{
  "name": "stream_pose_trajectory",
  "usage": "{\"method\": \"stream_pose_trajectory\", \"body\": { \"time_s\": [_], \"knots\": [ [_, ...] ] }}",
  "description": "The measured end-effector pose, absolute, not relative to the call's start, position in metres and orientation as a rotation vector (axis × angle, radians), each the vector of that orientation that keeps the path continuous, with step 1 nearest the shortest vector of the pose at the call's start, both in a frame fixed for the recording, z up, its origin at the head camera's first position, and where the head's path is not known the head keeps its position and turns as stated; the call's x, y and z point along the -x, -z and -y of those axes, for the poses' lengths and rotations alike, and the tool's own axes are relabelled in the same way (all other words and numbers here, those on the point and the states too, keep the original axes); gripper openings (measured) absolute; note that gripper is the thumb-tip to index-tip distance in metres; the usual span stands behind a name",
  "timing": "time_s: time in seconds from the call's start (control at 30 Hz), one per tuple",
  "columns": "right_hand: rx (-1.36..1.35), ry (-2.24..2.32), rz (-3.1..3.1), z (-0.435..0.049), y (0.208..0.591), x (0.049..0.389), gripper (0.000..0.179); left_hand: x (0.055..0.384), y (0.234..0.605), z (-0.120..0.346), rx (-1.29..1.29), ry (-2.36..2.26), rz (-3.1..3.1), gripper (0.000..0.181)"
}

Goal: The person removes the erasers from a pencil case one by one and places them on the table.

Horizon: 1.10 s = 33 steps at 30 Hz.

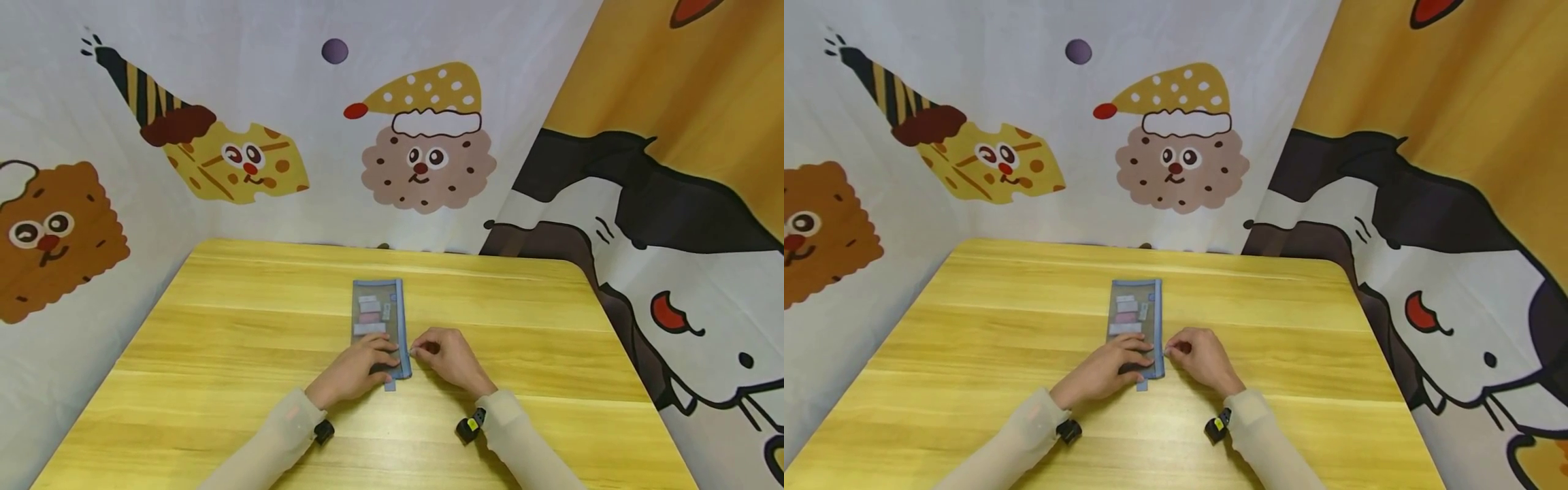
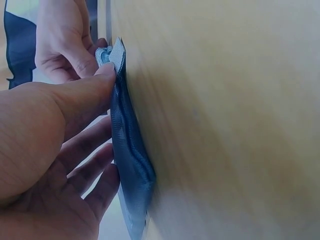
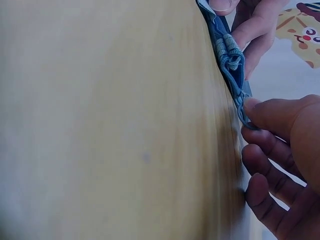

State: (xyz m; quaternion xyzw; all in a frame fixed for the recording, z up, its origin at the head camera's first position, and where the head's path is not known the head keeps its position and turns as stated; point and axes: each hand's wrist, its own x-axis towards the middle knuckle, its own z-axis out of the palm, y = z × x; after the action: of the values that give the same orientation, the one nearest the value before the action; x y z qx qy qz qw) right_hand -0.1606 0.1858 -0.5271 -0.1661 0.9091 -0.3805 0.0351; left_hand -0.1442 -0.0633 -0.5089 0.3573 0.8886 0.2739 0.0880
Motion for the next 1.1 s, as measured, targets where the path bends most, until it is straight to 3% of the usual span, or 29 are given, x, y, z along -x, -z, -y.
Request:
{"method": "stream_pose_trajectory", "body": {
  "time_s": [1.1],
  "knots": [
    [0.498,1.176,-2.876,-0.181,0.527,0.178,0.006,0.144,0.507,0.062,-1.071,-0.796,-2.651,0.029]
  ]
}}
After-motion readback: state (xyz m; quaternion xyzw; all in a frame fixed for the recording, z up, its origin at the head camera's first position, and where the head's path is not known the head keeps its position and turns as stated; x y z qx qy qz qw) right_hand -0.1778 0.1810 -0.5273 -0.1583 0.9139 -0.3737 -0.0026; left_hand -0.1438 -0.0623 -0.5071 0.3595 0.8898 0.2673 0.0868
